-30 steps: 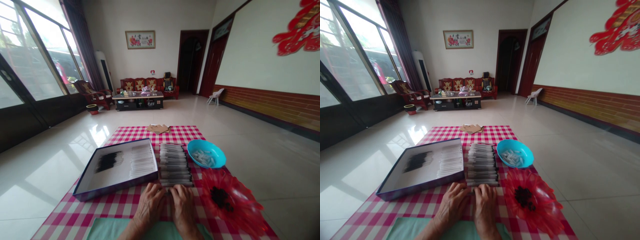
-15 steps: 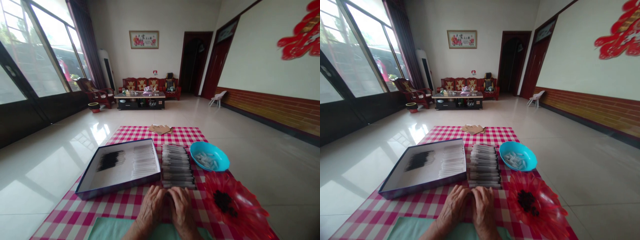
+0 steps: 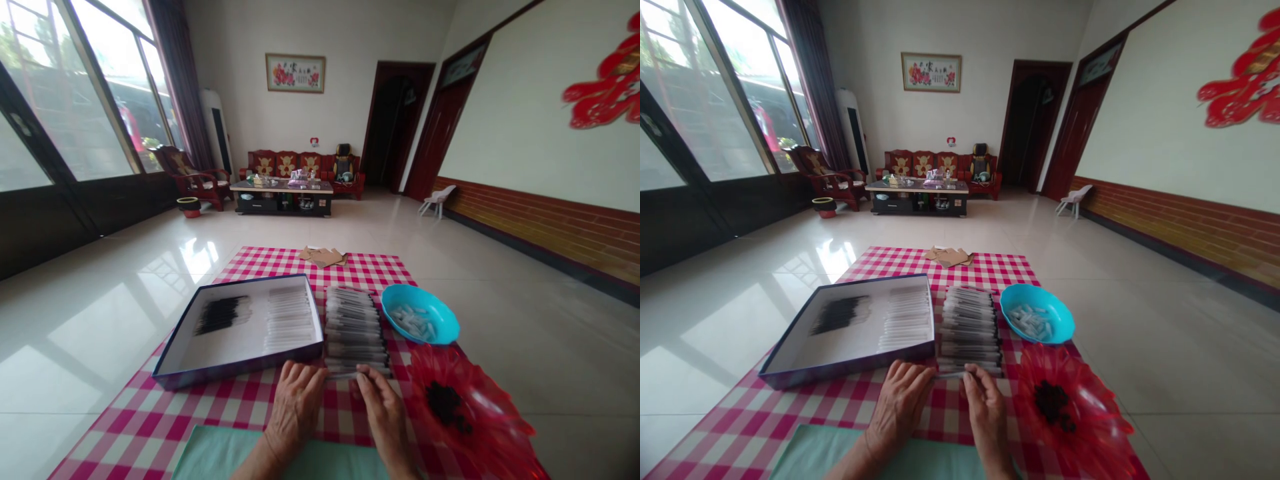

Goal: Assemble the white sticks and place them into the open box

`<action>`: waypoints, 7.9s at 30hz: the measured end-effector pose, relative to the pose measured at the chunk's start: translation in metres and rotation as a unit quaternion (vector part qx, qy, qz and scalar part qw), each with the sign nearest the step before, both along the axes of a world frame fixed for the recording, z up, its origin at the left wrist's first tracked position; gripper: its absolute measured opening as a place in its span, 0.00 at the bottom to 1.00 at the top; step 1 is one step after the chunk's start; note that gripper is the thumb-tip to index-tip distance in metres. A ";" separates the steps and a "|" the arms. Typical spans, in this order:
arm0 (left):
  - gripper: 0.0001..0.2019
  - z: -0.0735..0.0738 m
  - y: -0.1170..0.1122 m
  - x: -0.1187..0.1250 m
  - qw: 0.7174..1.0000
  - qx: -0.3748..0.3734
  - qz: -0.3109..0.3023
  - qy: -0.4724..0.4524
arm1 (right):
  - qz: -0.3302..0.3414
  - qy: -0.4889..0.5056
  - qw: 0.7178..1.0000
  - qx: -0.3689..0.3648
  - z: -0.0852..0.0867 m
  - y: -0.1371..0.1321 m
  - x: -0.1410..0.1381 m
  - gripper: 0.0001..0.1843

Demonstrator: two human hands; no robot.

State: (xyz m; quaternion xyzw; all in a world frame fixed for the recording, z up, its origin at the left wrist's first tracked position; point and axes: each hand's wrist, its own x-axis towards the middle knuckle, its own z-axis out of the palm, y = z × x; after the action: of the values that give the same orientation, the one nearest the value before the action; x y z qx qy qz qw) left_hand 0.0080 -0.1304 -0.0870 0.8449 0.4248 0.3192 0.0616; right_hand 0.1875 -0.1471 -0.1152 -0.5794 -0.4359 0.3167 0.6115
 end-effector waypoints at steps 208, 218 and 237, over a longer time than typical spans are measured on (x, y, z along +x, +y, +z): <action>0.12 -0.007 -0.009 0.011 1.000 -0.004 -0.022 0.008 | -0.069 0.067 0.993 0.066 0.029 -0.020 0.014 0.13; 0.12 -0.007 -0.011 0.011 0.994 0.075 -0.010 -0.080 | -0.111 0.043 0.985 0.125 0.049 -0.025 0.013 0.15; 0.12 0.042 -0.005 -0.008 0.993 0.062 0.084 0.051 | 0.060 0.148 0.987 -0.027 -0.005 -0.014 -0.009 0.21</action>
State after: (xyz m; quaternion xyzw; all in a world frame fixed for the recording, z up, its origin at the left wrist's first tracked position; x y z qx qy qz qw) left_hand 0.0002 -0.1353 -0.0445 0.8235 0.4762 0.3057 -0.0400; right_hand 0.1789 -0.1612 -0.1202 -0.5149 -0.3662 0.4467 0.6334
